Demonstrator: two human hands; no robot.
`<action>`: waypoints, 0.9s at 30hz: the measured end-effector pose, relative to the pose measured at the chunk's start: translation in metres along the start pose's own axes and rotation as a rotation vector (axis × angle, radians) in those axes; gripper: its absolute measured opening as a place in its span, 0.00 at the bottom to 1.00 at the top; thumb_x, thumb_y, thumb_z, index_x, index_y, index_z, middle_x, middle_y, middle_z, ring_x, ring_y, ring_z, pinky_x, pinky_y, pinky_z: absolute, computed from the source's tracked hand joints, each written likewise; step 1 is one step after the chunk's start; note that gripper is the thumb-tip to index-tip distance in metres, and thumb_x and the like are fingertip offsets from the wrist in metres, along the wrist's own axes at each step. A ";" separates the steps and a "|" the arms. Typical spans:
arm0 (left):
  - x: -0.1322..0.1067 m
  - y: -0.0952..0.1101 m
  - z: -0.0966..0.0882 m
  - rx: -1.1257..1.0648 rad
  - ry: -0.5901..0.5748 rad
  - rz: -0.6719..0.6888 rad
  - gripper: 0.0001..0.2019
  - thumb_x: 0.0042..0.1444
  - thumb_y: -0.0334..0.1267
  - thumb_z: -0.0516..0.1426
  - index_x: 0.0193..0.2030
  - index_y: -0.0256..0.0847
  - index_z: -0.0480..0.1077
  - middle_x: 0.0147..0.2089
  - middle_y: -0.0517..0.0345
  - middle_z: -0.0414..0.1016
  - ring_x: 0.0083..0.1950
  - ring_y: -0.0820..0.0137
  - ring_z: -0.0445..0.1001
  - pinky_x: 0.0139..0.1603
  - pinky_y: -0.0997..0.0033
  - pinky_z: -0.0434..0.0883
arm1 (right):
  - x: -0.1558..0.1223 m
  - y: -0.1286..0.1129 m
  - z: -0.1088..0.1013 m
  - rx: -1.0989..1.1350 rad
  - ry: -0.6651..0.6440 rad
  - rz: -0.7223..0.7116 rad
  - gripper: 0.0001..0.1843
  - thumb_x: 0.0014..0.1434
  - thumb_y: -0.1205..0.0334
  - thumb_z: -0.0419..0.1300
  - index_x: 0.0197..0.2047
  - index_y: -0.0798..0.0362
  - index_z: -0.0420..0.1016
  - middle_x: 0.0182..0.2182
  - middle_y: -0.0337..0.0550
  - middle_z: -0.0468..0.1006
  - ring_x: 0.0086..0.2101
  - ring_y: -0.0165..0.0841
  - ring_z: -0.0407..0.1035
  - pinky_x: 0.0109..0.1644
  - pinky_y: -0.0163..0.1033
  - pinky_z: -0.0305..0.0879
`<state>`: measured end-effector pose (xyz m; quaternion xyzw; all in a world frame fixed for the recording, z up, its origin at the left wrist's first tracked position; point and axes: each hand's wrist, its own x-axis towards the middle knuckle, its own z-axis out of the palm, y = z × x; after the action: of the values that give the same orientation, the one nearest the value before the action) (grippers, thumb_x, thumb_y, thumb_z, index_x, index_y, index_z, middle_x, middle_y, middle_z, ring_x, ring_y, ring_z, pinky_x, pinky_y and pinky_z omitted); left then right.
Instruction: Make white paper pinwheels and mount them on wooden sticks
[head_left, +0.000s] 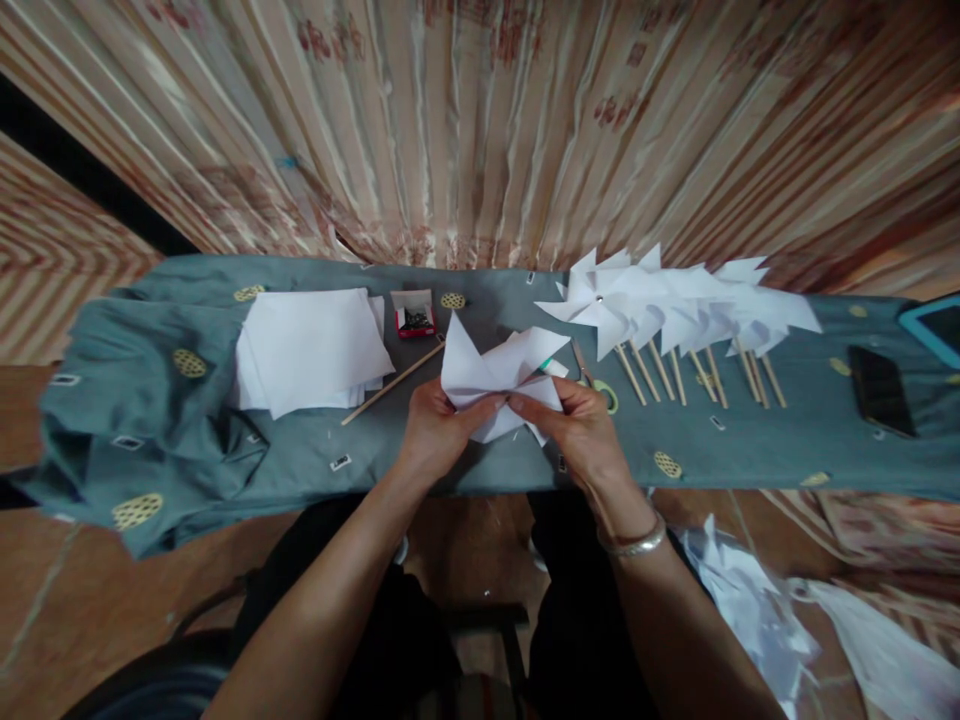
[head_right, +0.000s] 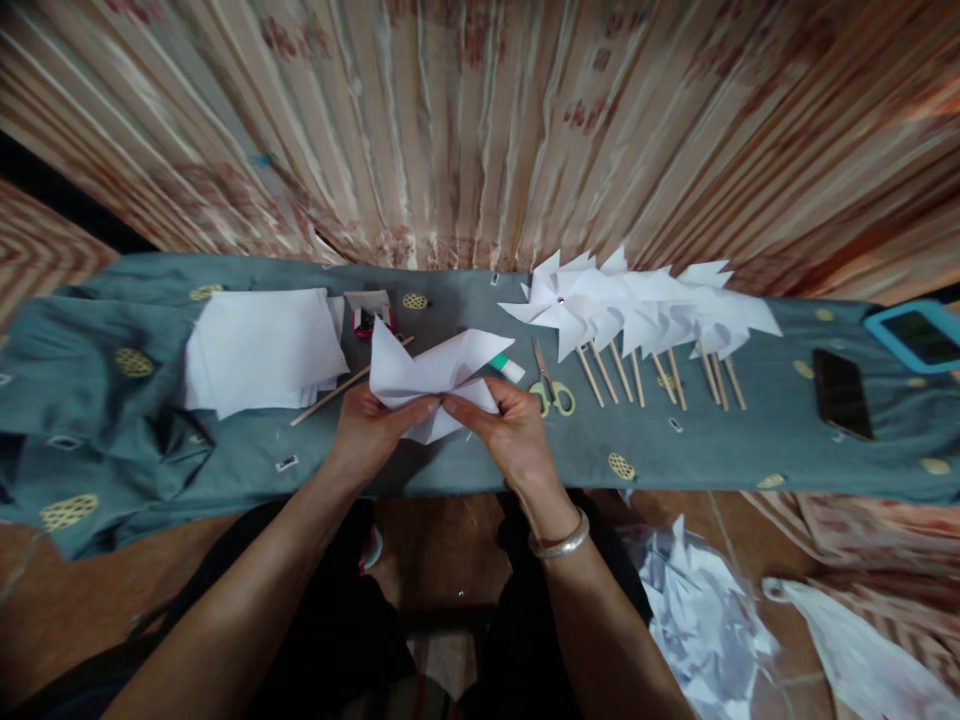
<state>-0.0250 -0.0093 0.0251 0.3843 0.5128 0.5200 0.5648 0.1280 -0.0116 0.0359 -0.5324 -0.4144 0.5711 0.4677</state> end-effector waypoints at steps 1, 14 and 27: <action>0.000 0.000 0.000 -0.001 0.003 0.000 0.16 0.36 0.41 0.69 0.32 0.34 0.79 0.32 0.54 0.82 0.32 0.66 0.78 0.34 0.69 0.75 | 0.000 0.000 0.000 0.009 0.005 0.009 0.11 0.39 0.55 0.74 0.26 0.51 0.81 0.22 0.35 0.78 0.22 0.27 0.66 0.28 0.35 0.63; -0.003 0.002 0.000 0.051 0.061 -0.042 0.12 0.35 0.40 0.69 0.25 0.33 0.78 0.26 0.54 0.79 0.27 0.69 0.74 0.28 0.71 0.71 | 0.000 0.000 0.002 -0.015 -0.005 -0.027 0.09 0.40 0.57 0.72 0.24 0.51 0.80 0.19 0.33 0.76 0.22 0.26 0.63 0.27 0.34 0.61; -0.004 0.009 -0.002 0.091 -0.035 -0.013 0.08 0.38 0.39 0.66 0.28 0.40 0.79 0.28 0.58 0.78 0.29 0.70 0.71 0.28 0.74 0.65 | 0.001 0.002 -0.002 -0.046 -0.038 -0.027 0.13 0.41 0.53 0.73 0.27 0.50 0.80 0.21 0.35 0.77 0.22 0.29 0.65 0.28 0.37 0.64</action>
<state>-0.0285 -0.0116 0.0339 0.4152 0.5285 0.4856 0.5590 0.1296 -0.0116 0.0331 -0.5264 -0.4431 0.5653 0.4551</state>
